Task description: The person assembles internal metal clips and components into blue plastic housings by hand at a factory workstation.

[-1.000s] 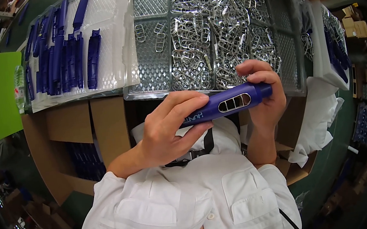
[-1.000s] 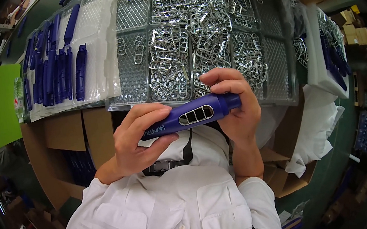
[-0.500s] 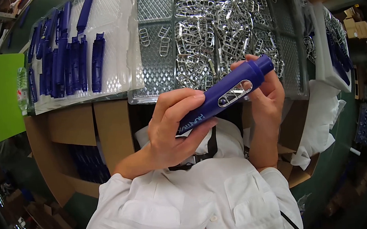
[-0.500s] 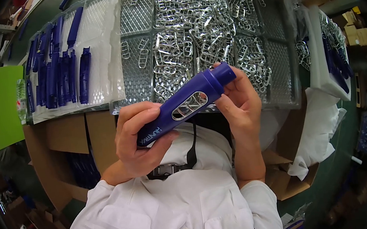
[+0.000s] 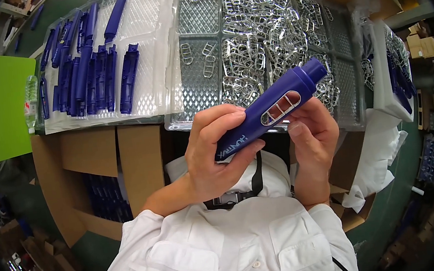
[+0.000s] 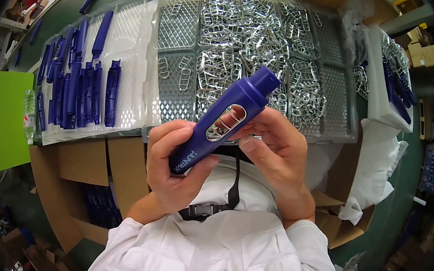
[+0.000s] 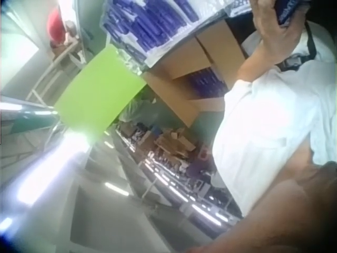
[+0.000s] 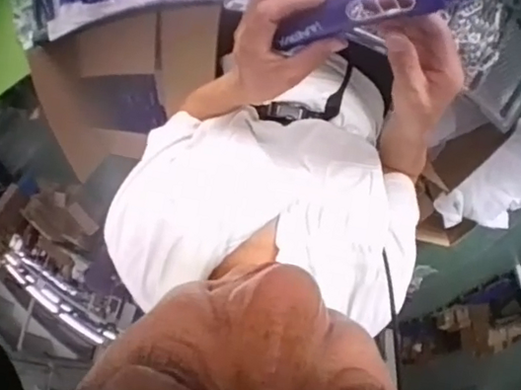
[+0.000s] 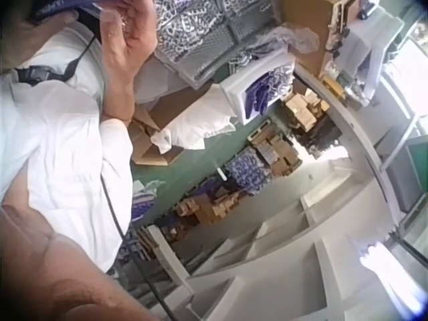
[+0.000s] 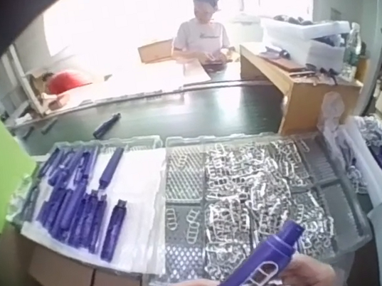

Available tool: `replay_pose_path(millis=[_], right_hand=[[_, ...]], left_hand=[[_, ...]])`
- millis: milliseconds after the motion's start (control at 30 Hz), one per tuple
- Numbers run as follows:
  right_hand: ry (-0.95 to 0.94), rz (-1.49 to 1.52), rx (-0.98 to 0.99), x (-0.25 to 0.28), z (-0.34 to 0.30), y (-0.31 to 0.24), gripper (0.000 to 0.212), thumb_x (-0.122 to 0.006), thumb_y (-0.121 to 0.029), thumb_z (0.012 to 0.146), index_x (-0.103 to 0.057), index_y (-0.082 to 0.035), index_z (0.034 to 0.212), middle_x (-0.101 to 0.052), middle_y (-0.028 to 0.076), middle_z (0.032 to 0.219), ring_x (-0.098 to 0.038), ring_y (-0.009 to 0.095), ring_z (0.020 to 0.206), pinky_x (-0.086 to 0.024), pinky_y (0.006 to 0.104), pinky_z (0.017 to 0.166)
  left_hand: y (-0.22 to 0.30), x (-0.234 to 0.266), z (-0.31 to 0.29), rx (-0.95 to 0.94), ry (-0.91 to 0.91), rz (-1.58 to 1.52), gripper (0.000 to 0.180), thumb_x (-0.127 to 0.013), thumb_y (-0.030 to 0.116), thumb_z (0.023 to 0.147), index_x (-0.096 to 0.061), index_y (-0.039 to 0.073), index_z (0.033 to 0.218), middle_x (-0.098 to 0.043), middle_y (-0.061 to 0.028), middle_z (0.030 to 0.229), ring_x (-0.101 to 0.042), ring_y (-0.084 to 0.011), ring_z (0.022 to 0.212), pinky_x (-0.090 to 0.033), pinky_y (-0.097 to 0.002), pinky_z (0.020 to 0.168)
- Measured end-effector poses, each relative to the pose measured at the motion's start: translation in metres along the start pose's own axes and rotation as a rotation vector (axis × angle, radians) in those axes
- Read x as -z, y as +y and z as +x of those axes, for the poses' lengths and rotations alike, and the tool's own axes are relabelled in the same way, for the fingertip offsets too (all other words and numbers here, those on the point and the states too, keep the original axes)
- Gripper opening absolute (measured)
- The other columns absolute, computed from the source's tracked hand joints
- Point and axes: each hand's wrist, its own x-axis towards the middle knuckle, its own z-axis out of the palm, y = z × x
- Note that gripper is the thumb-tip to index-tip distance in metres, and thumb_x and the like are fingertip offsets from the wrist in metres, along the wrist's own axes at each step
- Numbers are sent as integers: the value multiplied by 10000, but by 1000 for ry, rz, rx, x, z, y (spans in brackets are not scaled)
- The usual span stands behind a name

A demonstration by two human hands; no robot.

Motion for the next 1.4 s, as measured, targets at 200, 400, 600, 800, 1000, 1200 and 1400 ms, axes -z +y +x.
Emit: replay_pose_path(millis=[200, 400, 600, 800, 1000, 1200, 1400], right_hand=[[23, 117, -58, -10, 4, 4, 315, -646, -43, 1014, -564, 91, 1287, -697, 190, 1182, -696, 256, 1101, -575, 409, 967], [46, 115, -94, -11, 5, 7, 295, -664, -70, 1012, -583, 65, 1261, -706, 180, 1164, -703, 244, 1081, -587, 404, 951], [68, 147, -140, -13, 8, 6, 285, -676, -120, 1016, -600, 48, 1232, -719, 172, 1141, -719, 229, 1052, -612, 375, 922], [90, 97, -155, -12, 9, 7, 295, -686, -137, 1013, -605, 47, 1229, -725, 165, 1135, -724, 219, 1038, -615, 354, 903], [7, 136, -89, 4, 7, 12, 279, -712, -19, 956, -632, 49, 1215, -725, 144, 1134, -697, 202, 1084, -562, 347, 951], [-120, -166, -196, 24, -2, -3, 314, -761, -14, 884, -683, 47, 1181, -718, 103, 1154, -674, 212, 1083, -493, 335, 983], [-65, -332, 7, -11, 9, -3, 398, -678, -58, 949, -568, 106, 1294, -612, 293, 1325, -644, 334, 1224, -526, 436, 1007]], left_hand=[[3, -1, -2, 42, 43, -6, 641, -882, -21, 749, -582, 20, 1315, -611, -176, 1233, -666, -293, 1047, -559, -359, 874], [0, 0, -3, 30, 53, 15, 647, -885, -21, 742, -588, 17, 1316, -616, -181, 1232, -669, -295, 1042, -560, -359, 875], [1, 0, -4, 55, 38, 28, 650, -874, -35, 737, -584, 17, 1317, -599, -181, 1263, -659, -274, 1062, -554, -348, 890], [2, 2, -4, 78, 8, 32, 659, -863, -38, 749, -571, 13, 1337, -576, -174, 1290, -638, -223, 1083, -542, -322, 908], [12, 7, 1, 380, -51, -275, 547, -828, 104, 865, -573, -13, 1335, -601, -147, 1231, -642, -189, 1031, -537, -293, 843], [0, 10, 7, 510, -306, -404, 312, -748, 168, 949, -642, -31, 1165, -649, -53, 913, -600, -99, 777, -481, -255, 673], [-8, 2, 6, 590, -312, -389, 221, -726, 149, 941, -642, -17, 1061, -657, -30, 806, -575, -73, 698, -465, -258, 626]])
